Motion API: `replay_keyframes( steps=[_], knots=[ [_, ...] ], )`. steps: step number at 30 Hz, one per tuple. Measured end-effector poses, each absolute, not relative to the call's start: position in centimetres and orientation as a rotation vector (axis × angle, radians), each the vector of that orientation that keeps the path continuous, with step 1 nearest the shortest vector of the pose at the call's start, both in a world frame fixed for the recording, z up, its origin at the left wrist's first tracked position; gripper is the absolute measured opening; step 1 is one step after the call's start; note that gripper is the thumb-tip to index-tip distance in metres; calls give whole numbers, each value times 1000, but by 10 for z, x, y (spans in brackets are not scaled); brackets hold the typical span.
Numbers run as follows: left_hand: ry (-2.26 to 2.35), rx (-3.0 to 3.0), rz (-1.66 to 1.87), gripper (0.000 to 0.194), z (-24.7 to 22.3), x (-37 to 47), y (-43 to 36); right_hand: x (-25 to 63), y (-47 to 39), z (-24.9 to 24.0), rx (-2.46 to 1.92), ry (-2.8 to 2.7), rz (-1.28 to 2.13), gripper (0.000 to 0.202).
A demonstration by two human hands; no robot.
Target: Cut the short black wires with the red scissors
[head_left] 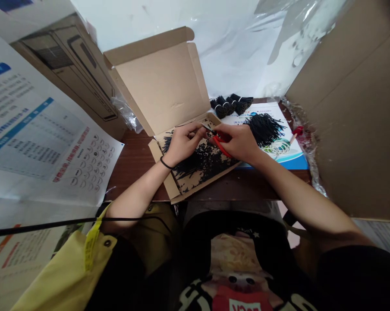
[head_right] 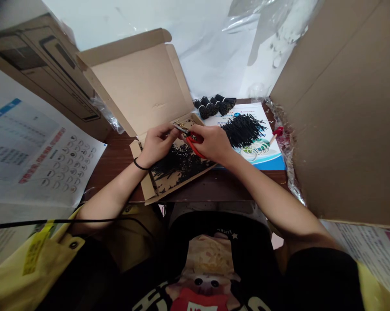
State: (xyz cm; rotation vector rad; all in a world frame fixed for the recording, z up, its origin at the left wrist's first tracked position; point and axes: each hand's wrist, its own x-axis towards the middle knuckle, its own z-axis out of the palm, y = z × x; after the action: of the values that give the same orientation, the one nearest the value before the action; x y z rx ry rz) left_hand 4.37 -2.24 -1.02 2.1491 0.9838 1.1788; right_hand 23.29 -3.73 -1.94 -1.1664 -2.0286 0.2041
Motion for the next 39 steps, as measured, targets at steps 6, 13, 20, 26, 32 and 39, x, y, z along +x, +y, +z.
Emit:
replay_keyframes(
  steps=[6, 13, 20, 26, 32, 39],
  knots=[
    [1035, 2183, 1122, 35, -9, 42, -25, 239, -33, -22, -1187, -2108, 63, 28],
    [974, 2094, 1108, 32, -9, 44, -25, 238, -33, -23, -1257, -2060, 94, 26],
    [995, 2061, 1114, 33, -5, 44, -26, 236, -37, -13, -1210, -1967, 172, 31],
    [942, 2010, 1122, 38, -5, 44, -27, 236, -39, -11, -1175, -2013, 188, 35],
    [903, 2007, 1121, 40, -5, 44, -26, 233, -42, -12, -1167, -2027, 219, 40],
    [922, 2060, 1127, 42, -6, 44, -26, 233, -41, -13, -1169, -2046, 218, 39]
  ],
)
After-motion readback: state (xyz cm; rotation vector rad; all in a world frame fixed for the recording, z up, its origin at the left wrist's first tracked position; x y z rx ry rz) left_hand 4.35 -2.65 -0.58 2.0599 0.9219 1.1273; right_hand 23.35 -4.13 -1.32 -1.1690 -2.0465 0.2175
